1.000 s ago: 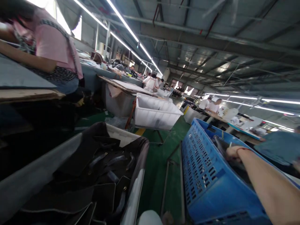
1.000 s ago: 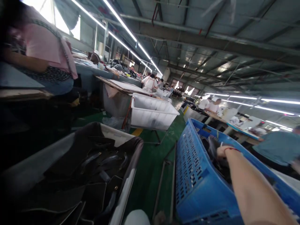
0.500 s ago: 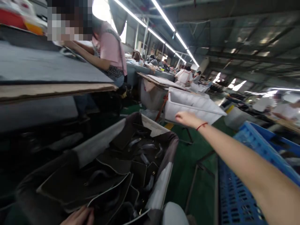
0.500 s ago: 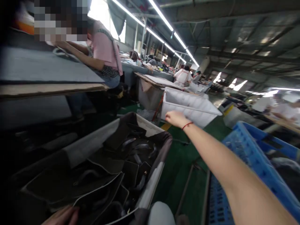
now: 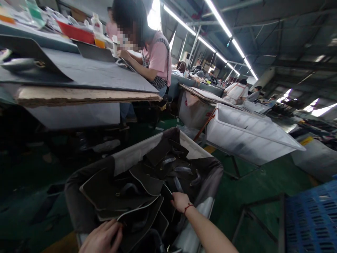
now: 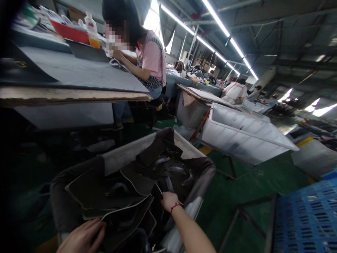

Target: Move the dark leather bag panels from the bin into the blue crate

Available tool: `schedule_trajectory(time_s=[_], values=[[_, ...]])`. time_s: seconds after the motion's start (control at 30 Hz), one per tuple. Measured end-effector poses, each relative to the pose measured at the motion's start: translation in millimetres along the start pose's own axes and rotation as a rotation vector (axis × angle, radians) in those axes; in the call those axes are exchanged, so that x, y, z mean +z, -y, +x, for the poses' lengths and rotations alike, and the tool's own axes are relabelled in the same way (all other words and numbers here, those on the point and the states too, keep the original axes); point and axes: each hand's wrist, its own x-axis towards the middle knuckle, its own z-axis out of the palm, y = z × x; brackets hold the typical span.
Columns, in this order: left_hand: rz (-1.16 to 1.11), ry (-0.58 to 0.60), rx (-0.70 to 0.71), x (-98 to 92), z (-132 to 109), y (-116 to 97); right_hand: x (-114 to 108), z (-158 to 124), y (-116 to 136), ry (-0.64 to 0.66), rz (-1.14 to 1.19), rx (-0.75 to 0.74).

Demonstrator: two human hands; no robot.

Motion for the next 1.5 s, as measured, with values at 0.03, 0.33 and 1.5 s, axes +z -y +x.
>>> schedule_trajectory(time_s=[0.03, 0.33, 1.5], values=[[-0.011, 0.014, -0.013, 0.4, 0.2, 0.1, -0.2, 0.0, -4.9, 0.005, 0.005, -0.013], [-0.054, 0.072, -0.042, 4.5, -0.9, 2.4, -14.1, -16.7, -37.9, 0.018, -0.037, 0.064], [-0.003, -0.071, -0.031, -5.4, 0.1, -12.6, -91.8, 99.1, 35.0, -0.350, 0.153, -0.306]])
